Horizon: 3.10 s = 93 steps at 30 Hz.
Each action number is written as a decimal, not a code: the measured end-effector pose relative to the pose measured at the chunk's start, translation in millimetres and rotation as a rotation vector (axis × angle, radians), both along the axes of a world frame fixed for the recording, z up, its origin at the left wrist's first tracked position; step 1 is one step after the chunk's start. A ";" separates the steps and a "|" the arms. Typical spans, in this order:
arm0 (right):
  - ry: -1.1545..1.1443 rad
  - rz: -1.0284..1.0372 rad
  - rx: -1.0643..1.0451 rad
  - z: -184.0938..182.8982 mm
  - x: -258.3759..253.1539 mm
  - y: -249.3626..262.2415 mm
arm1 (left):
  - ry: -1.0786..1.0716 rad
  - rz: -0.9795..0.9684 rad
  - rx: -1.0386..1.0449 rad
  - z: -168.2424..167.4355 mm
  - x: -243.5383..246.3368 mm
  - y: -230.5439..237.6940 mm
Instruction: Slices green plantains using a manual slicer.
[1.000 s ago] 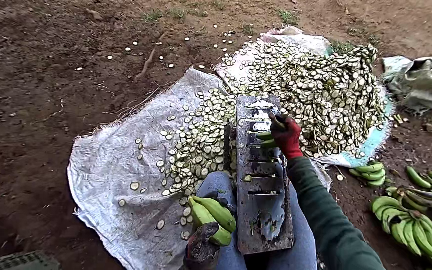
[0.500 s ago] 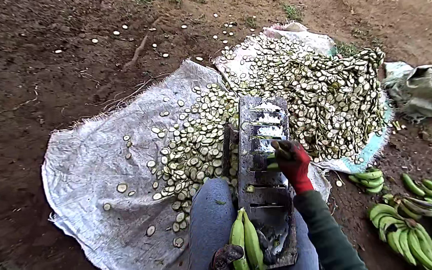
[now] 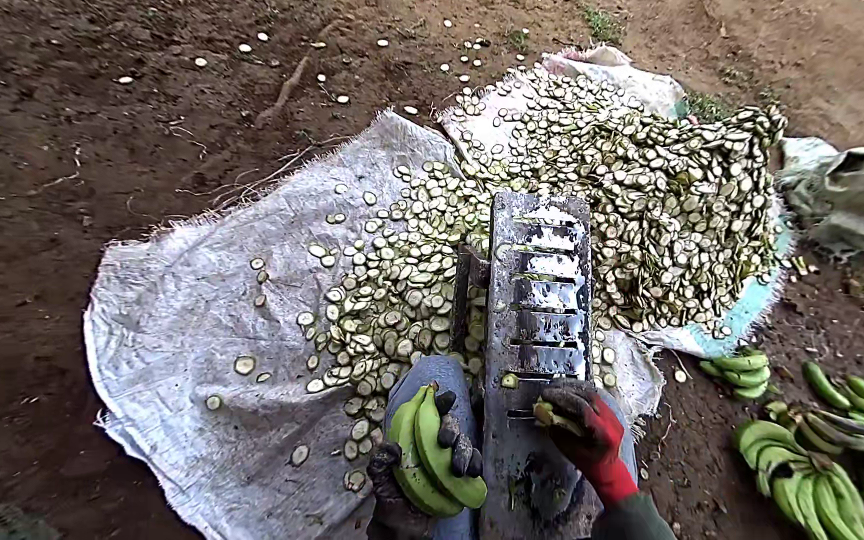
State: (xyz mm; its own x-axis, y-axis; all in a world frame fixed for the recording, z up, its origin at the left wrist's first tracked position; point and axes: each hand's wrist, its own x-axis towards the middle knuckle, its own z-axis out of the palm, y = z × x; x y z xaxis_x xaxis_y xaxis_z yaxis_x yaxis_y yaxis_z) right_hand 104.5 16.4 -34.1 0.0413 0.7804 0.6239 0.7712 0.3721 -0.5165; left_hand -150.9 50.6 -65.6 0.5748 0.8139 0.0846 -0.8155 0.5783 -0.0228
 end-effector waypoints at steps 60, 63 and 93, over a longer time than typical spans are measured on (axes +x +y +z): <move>-0.211 -0.472 -0.286 19.6 44.9 182.4 | 0.099 -0.070 -0.017 -0.4 15.5 1.7; 0.057 -0.393 -0.244 23.0 33.9 150.7 | 0.096 -0.082 0.020 -4.9 11.5 0.3; -0.276 -0.491 -0.659 23.0 9.4 128.6 | 0.101 -0.090 0.010 -6.7 13.3 3.9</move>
